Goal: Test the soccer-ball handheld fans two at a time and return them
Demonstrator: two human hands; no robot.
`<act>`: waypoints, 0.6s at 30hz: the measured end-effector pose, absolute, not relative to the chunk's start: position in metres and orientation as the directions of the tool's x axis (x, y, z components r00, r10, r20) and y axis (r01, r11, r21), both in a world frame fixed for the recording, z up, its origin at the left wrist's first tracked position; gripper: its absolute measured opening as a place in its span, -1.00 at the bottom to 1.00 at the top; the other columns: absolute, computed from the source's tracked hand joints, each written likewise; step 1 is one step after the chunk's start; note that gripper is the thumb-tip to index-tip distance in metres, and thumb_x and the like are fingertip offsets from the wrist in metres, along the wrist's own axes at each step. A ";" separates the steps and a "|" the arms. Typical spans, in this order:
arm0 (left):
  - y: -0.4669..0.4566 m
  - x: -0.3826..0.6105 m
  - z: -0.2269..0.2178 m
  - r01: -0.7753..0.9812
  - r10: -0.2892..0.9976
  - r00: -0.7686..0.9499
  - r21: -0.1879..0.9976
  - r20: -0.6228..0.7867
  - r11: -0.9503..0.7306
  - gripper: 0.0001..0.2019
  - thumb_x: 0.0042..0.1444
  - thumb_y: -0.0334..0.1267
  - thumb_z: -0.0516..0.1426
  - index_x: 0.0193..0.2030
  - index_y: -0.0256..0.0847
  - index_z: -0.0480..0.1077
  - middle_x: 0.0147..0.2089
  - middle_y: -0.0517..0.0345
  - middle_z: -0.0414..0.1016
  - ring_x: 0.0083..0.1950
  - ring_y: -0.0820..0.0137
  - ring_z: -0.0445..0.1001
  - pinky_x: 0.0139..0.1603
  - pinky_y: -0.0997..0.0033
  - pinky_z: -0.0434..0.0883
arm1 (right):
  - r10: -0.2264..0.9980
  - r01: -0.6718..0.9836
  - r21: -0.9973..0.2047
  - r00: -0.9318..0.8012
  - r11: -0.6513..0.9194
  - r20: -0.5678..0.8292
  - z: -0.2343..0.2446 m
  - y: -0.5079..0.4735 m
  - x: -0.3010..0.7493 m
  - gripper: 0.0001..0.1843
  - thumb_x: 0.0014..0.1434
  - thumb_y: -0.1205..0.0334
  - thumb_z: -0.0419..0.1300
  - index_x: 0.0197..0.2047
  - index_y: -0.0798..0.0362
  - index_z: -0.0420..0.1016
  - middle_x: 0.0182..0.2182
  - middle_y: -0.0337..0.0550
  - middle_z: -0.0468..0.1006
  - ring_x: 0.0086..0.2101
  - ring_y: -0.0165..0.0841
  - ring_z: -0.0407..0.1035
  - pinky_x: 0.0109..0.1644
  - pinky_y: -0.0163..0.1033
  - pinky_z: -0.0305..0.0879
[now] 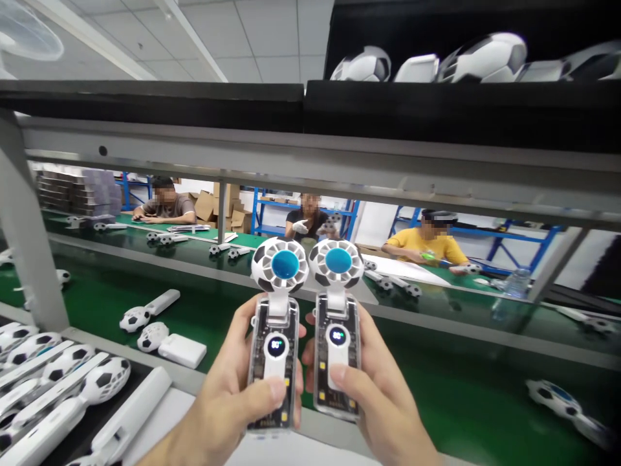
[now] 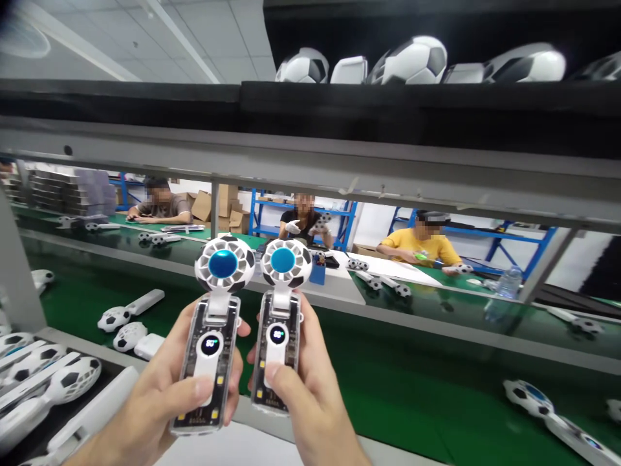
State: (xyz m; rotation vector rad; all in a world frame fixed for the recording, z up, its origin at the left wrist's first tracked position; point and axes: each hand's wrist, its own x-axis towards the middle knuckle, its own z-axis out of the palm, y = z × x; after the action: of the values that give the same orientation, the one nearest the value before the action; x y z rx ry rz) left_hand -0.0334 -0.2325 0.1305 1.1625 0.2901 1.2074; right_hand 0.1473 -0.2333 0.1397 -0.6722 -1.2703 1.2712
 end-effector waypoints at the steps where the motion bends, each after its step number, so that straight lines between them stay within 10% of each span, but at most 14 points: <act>1: -0.234 -0.034 0.131 -0.565 0.842 0.394 0.820 0.368 -0.093 -0.29 0.12 -0.20 0.28 0.29 0.05 -0.05 -0.27 0.15 0.50 -0.39 0.37 0.51 -0.36 0.37 0.43 | 0.936 -0.308 -0.917 -0.161 0.255 0.314 0.141 -0.235 0.146 -0.16 0.17 0.12 0.29 0.40 -0.17 -0.03 0.02 -0.05 0.49 -0.11 -0.12 0.44 -0.15 -0.08 0.41; 12: -0.240 -0.031 0.134 -0.506 0.884 0.370 0.860 0.286 -0.066 -0.19 0.06 -0.11 0.30 0.31 0.02 -0.11 -0.31 0.17 0.50 -0.41 0.38 0.48 -0.36 0.38 0.40 | 0.905 -0.360 -0.855 -0.063 0.373 0.421 0.139 -0.242 0.135 -0.25 0.15 0.16 0.33 0.32 -0.11 0.09 -0.03 -0.05 0.55 -0.18 -0.23 0.48 -0.18 -0.20 0.47; 18: -0.237 -0.029 0.135 -0.511 0.872 0.374 0.855 0.317 -0.092 -0.21 0.07 -0.14 0.29 0.30 0.01 -0.11 -0.31 0.16 0.52 -0.41 0.36 0.50 -0.39 0.41 0.40 | 0.964 -0.343 -0.918 -0.095 0.202 0.247 0.146 -0.251 0.149 -0.57 0.08 -0.03 0.37 -0.05 -0.03 0.43 -0.49 -0.16 0.52 -0.50 -0.23 0.42 -0.45 -0.16 0.39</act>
State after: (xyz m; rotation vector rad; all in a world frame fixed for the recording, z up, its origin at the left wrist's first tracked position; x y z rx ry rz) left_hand -0.0286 -0.2371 0.1347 1.1658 0.3992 1.2067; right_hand 0.1494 -0.2506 0.1458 -0.7274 -1.1527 1.2742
